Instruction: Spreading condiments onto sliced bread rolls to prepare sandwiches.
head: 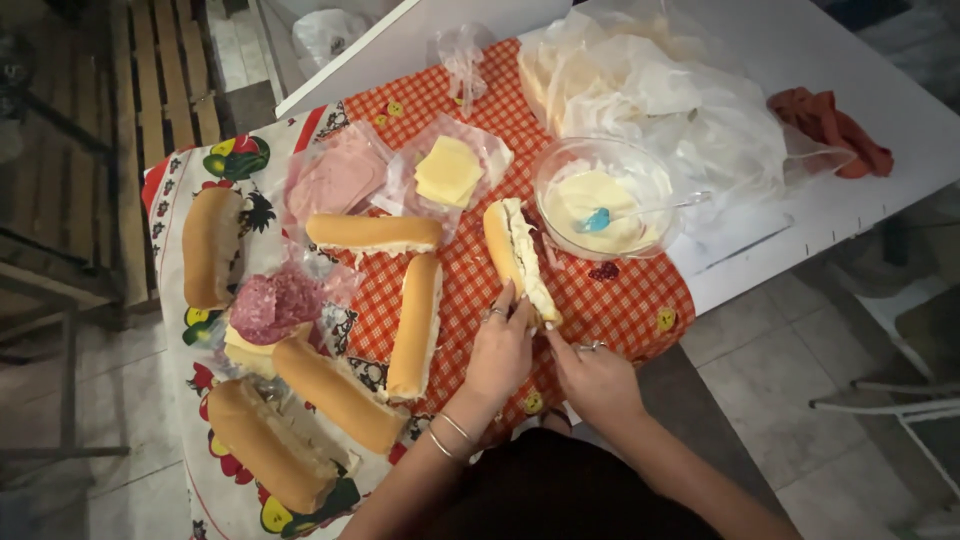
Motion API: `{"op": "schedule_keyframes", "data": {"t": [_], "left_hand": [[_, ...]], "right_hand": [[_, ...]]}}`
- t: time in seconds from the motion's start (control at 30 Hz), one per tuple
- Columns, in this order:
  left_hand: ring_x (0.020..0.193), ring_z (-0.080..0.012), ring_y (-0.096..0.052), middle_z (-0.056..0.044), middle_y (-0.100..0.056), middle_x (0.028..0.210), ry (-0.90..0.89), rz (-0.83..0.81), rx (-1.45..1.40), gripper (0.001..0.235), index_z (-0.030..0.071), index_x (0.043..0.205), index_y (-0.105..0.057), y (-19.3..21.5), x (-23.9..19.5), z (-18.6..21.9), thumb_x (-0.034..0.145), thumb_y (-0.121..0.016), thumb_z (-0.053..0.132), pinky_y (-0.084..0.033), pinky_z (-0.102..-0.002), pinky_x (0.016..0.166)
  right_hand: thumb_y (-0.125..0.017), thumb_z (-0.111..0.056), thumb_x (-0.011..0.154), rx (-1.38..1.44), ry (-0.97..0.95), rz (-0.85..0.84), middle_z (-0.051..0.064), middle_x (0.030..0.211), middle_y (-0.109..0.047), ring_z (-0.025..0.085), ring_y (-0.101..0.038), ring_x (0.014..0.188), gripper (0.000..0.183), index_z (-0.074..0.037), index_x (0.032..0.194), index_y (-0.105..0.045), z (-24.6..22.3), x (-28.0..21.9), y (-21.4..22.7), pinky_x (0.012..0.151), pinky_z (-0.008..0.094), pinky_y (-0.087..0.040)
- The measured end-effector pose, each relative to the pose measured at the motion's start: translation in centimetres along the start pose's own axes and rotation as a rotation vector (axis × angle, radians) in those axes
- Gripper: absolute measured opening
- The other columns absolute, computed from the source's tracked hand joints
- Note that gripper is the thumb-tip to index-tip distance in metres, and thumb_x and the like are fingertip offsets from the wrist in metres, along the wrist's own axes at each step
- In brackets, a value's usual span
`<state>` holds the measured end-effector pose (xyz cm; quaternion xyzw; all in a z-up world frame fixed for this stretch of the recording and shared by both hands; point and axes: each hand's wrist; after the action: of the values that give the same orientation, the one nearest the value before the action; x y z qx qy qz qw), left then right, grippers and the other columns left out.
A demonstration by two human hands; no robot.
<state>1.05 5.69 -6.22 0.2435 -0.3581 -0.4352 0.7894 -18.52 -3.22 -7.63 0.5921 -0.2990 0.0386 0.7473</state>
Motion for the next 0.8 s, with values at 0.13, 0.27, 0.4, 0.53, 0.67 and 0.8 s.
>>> {"op": "schedule_keyframes", "data": {"t": [0.13, 0.27, 0.4, 0.53, 0.67, 0.8], "left_hand": [[0.126, -0.0628, -0.075, -0.050, -0.050, 0.168, -0.020, 0.026, 0.004, 0.048, -0.013, 0.155, -0.064, -0.7, -0.2, -0.6, 0.110, -0.065, 0.003, -0.068, -0.060, 0.104], [0.120, -0.0587, -0.076, -0.041, -0.049, 0.174, 0.026, -0.021, 0.002, 0.047, -0.009, 0.153, -0.066, -0.6, -0.2, -0.5, 0.108, -0.068, 0.003, -0.068, -0.061, 0.100], [0.143, -0.0504, -0.070, -0.024, -0.059, 0.174, 0.096, 0.004, 0.077, 0.062, 0.003, 0.157, -0.074, -4.8, -0.9, -3.7, 0.097, -0.086, 0.017, -0.057, -0.057, 0.123], [0.130, -0.0599, -0.072, -0.039, -0.051, 0.174, 0.058, -0.019, -0.031, 0.052, -0.008, 0.159, -0.064, -0.5, -0.2, -0.2, 0.109, -0.067, 0.004, -0.065, -0.063, 0.110], [0.125, -0.0590, -0.074, -0.039, -0.050, 0.175, 0.037, -0.015, -0.020, 0.052, -0.008, 0.157, -0.064, -1.2, -0.6, -1.0, 0.107, -0.071, 0.002, -0.066, -0.064, 0.105], [0.137, -0.0574, -0.067, -0.034, -0.050, 0.177, 0.062, -0.041, -0.040, 0.057, -0.010, 0.160, -0.061, -0.3, -0.3, -0.6, 0.106, -0.072, 0.002, -0.060, -0.061, 0.116]], "right_hand": [[-0.071, -0.026, 0.107, 0.051, -0.050, -0.141, -0.001, 0.069, -0.071, 0.024, -0.061, 0.046, 0.047, -0.017, 0.152, -0.078, 0.7, -2.5, 3.0, 0.041, 0.048, -0.047], [-0.080, -0.032, 0.098, 0.023, -0.014, -0.124, -0.006, 0.071, -0.070, 0.021, -0.064, 0.053, 0.059, -0.020, 0.156, -0.073, 0.8, -3.7, 2.9, 0.048, 0.044, -0.050], [-0.072, -0.027, 0.103, -0.082, 0.004, 0.250, 0.001, 0.066, -0.066, 0.024, -0.068, 0.058, 0.039, -0.026, 0.139, -0.087, 0.0, -1.4, -1.0, 0.063, 0.034, -0.060], [-0.080, -0.033, 0.103, 0.070, 0.005, -0.039, -0.005, 0.077, -0.076, 0.021, -0.066, 0.055, 0.061, -0.021, 0.162, -0.069, 1.6, -5.9, -0.6, 0.050, 0.046, -0.050], [-0.078, -0.025, 0.102, 0.058, 0.005, -0.052, -0.003, 0.074, -0.072, 0.022, -0.063, 0.051, 0.058, -0.019, 0.160, -0.070, 1.5, -5.6, -1.2, 0.048, 0.045, -0.050], [-0.073, -0.022, 0.107, 0.148, -0.073, -0.016, -0.003, 0.074, -0.073, 0.023, -0.063, 0.053, 0.054, -0.019, 0.161, -0.072, 1.5, -3.2, -2.6, 0.050, 0.046, -0.050]]}}
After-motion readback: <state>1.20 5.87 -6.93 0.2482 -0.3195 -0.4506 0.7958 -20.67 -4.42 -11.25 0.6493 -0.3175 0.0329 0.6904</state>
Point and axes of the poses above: each hand's wrist, its own x-axis towards the middle knuckle, its own y-axis out of the back of the hand, z = x × y
